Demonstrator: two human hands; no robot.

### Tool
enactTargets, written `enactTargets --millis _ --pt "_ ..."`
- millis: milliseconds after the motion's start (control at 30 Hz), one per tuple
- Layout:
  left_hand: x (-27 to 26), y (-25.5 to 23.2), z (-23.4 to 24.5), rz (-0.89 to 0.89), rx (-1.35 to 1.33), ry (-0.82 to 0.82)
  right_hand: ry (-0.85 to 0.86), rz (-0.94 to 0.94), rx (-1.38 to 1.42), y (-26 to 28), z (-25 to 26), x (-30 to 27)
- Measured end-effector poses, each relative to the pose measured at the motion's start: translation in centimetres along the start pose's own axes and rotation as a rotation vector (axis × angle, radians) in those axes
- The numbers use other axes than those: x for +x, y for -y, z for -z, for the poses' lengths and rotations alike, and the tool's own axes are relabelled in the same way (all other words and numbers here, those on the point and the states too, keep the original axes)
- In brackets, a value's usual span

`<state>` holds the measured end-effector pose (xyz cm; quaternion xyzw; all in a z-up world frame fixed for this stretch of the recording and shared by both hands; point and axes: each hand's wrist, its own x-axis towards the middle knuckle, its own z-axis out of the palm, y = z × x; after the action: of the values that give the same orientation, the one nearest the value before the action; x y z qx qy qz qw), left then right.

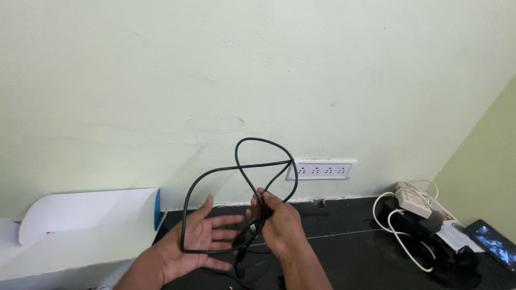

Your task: The person coils a black USB cable and places it into a blue box. They then coil a black power adapter cable and place it into the same box. Finally, they close the box lid.

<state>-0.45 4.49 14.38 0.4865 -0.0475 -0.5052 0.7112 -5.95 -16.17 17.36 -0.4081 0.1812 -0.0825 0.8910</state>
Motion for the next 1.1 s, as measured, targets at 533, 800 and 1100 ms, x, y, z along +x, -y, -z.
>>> enactTargets --millis 533,800,1100 --pt "-3.3 2.0 1.0 -0.200 -0.831 -0.233 -0.143 -0.043 -0.002 -2.6 3.5 -0.8" --pt "0.9 4.4 3.7 -0.115 -0.034 -0.248 -0.175 -0.082 0.221 -2.9 3.0 -2.1" --pt "0.4 3.9 0.8 -0.015 0.229 -0.007 -0.139 0.026 0.295 -3.0 4.3 -1.3"
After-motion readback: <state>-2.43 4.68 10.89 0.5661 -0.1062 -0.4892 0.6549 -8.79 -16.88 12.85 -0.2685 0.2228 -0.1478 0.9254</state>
